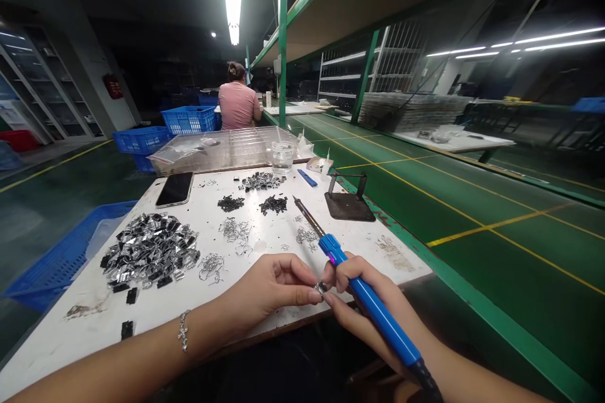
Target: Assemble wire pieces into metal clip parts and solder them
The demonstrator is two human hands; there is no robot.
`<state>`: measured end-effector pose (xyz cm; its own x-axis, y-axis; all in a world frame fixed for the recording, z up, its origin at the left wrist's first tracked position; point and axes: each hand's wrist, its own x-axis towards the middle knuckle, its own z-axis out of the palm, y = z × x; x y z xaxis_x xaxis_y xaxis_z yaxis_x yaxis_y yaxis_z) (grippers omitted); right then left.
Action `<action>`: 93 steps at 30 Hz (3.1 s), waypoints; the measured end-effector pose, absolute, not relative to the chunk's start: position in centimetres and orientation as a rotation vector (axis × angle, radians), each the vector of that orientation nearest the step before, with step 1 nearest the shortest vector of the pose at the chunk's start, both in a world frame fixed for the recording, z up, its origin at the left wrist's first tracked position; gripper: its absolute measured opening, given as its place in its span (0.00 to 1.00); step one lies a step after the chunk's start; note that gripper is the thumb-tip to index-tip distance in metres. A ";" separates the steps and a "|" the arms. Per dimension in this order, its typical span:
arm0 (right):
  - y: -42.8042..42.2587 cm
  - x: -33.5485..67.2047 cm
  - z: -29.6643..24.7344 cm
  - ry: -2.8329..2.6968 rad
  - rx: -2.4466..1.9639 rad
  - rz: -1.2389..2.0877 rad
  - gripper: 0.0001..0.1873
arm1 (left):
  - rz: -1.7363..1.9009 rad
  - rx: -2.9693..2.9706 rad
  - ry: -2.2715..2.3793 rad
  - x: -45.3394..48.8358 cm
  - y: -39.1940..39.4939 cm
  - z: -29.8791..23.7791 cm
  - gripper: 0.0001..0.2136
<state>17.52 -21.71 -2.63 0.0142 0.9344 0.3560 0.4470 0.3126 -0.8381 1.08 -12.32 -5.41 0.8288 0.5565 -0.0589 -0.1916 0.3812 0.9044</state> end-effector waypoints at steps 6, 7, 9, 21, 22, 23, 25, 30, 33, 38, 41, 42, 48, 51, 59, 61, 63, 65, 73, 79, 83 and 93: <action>-21.8 17.3 -2.6 -1.572 -1.275 0.673 0.07 | 0.487 1.049 0.385 1.2 -12.4 -5.5 0.11; -21.8 17.3 -2.5 -1.558 -1.274 0.705 0.07 | 0.489 1.049 0.386 1.2 -12.4 -5.4 0.11; -21.8 17.3 -2.2 -1.526 -1.276 0.761 0.07 | 0.494 1.044 0.384 1.2 -12.4 -5.3 0.11; -21.9 17.2 -2.1 -1.519 -1.312 0.758 0.06 | 0.499 1.035 0.368 1.1 -12.5 -5.4 0.11; -21.9 17.1 -2.1 -1.536 -1.313 0.715 0.06 | 0.495 1.039 0.370 1.1 -12.5 -5.4 0.11; -21.8 17.1 -2.2 -1.551 -1.315 0.677 0.06 | 0.491 1.041 0.373 1.2 -12.5 -5.4 0.11; -21.7 17.0 -2.4 -1.570 -1.306 0.631 0.07 | 0.479 1.040 0.376 1.2 -12.4 -5.4 0.11; -21.9 16.7 -3.1 -1.538 -1.296 0.687 0.08 | 0.442 1.052 0.357 1.2 -12.4 -5.3 0.09; -22.0 16.6 -3.4 -1.534 -1.310 0.676 0.09 | 0.428 1.065 0.347 1.2 -12.5 -5.3 0.08; -22.1 16.4 -3.3 -1.556 -1.347 0.584 0.09 | 0.437 1.069 0.357 1.2 -12.4 -5.4 0.07; -22.1 16.3 -3.1 -1.568 -1.349 0.527 0.09 | 0.445 1.082 0.363 1.2 -12.4 -5.5 0.07; -22.1 16.3 -3.1 -1.565 -1.350 0.517 0.09 | 0.445 1.083 0.365 1.2 -12.4 -5.5 0.07; -22.3 16.3 -3.4 -1.575 -1.344 0.554 0.09 | 0.424 1.074 0.342 1.2 -12.6 -5.6 0.07; -22.3 16.4 -3.6 -1.599 -1.332 0.548 0.10 | 0.423 1.062 0.322 1.1 -12.6 -5.6 0.07; -22.2 17.1 -3.1 -1.771 -1.114 0.469 0.14 | 0.430 0.934 0.212 1.2 -12.3 -5.4 0.07; -22.3 17.2 -2.7 -1.816 -1.081 0.479 0.14 | 0.420 0.918 0.168 1.2 -12.4 -5.5 0.06; -22.4 17.2 -2.4 -1.828 -1.081 0.528 0.14 | 0.414 0.905 0.153 1.1 -12.4 -5.6 0.06; -22.4 17.3 -2.3 -1.822 -1.069 0.583 0.13 | 0.418 0.899 0.154 1.1 -12.5 -5.8 0.06; -21.8 17.8 -2.8 -1.766 -1.033 0.607 0.10 | 0.415 0.970 0.162 1.1 -12.4 -5.4 0.07; -21.9 17.7 -3.0 -1.734 -1.041 0.561 0.10 | 0.415 1.064 0.160 0.9 -12.2 -5.0 0.09; -21.9 17.8 -3.2 -1.696 -1.097 0.552 0.08 | 0.415 1.119 0.145 0.8 -12.2 -4.7 0.08; -22.2 17.9 -3.0 -1.691 -1.284 0.409 0.06 | 0.376 1.121 0.121 0.7 -12.4 -4.7 0.08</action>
<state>17.90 -22.24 -3.00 -0.0086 0.8806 0.4737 0.5665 0.3947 -0.7234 0.71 -12.38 -4.66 0.9307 0.3539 0.0924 -0.2331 0.3792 0.8955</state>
